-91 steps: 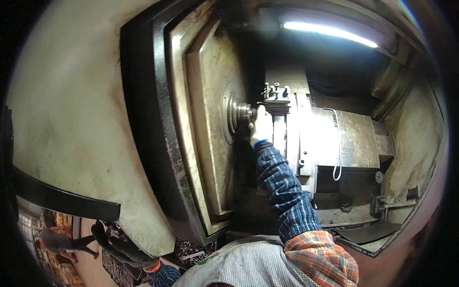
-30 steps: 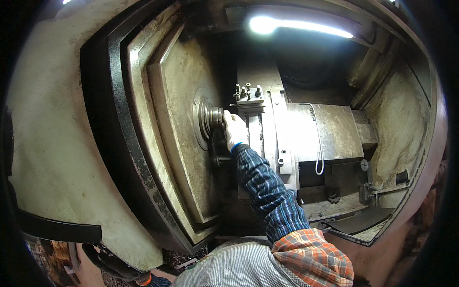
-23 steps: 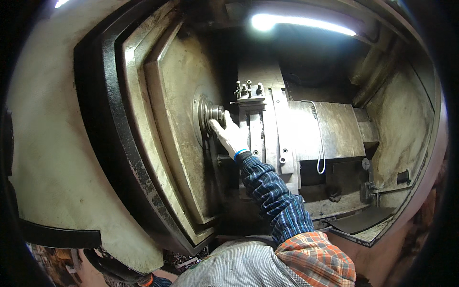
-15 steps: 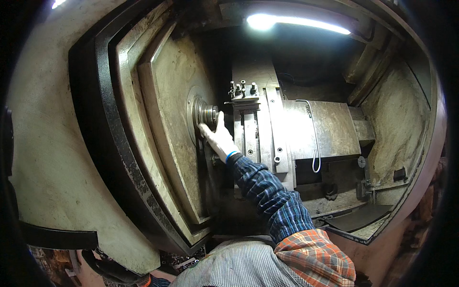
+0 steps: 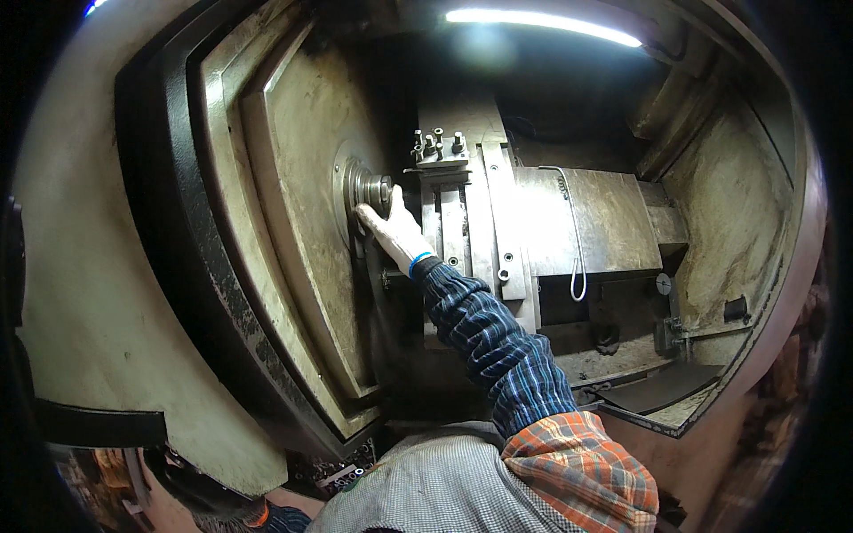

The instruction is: The person uses a hammer to tap a cylindrical metal component inside a machine, then moves to a tray of small metal parts and repeatedly picks up and places items into a lathe-like machine. The person handles the parts one at a time and adjusts the machine interior.

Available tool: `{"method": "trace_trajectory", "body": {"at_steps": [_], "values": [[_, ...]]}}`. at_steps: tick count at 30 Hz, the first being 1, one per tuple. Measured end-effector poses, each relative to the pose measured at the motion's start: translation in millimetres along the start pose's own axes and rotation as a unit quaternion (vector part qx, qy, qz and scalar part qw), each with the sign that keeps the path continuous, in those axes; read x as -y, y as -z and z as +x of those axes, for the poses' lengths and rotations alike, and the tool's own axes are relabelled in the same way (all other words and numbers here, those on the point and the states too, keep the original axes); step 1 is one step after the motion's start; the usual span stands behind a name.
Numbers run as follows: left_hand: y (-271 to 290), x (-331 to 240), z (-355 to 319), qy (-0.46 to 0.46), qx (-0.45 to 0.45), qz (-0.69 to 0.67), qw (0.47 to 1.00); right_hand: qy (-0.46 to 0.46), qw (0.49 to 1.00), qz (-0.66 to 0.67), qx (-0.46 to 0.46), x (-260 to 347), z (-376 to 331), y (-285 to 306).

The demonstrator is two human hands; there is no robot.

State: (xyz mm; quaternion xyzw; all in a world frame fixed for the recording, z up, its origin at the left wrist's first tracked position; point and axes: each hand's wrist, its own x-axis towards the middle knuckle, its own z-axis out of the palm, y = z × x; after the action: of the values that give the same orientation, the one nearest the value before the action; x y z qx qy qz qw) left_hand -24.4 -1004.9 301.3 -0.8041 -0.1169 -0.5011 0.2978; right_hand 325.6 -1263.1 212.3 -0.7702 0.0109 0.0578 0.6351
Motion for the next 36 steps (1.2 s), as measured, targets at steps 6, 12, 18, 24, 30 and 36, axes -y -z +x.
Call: {"method": "trace_trajectory", "body": {"at_steps": [6, 12, 18, 24, 30, 36], "values": [[14, -1, -3, 0.015, 0.013, 0.054, 0.998, -0.034, 0.998, -0.056, -0.004, 3, 1, 1], [3, -36, 17, 0.317, -0.138, -0.357, 0.868, 0.062, 0.988, -0.135, 0.045, -36, 27, 4], [19, -11, 34, 0.114, 0.027, -0.27, 0.956, -0.049, 0.992, -0.066, 0.1, -65, 60, 19], [25, -5, 43, 0.064, 0.03, -0.256, 0.964, 0.001, 0.998, -0.014, 0.062, -43, -17, 55], [41, 14, 10, 0.191, 0.038, -0.412, 0.89, -0.071, 0.919, -0.136, 0.362, 25, -157, 73], [51, 7, -105, 0.744, 0.127, -0.524, 0.394, 0.019, 0.741, -0.26, 0.619, 15, -220, 12]]}}
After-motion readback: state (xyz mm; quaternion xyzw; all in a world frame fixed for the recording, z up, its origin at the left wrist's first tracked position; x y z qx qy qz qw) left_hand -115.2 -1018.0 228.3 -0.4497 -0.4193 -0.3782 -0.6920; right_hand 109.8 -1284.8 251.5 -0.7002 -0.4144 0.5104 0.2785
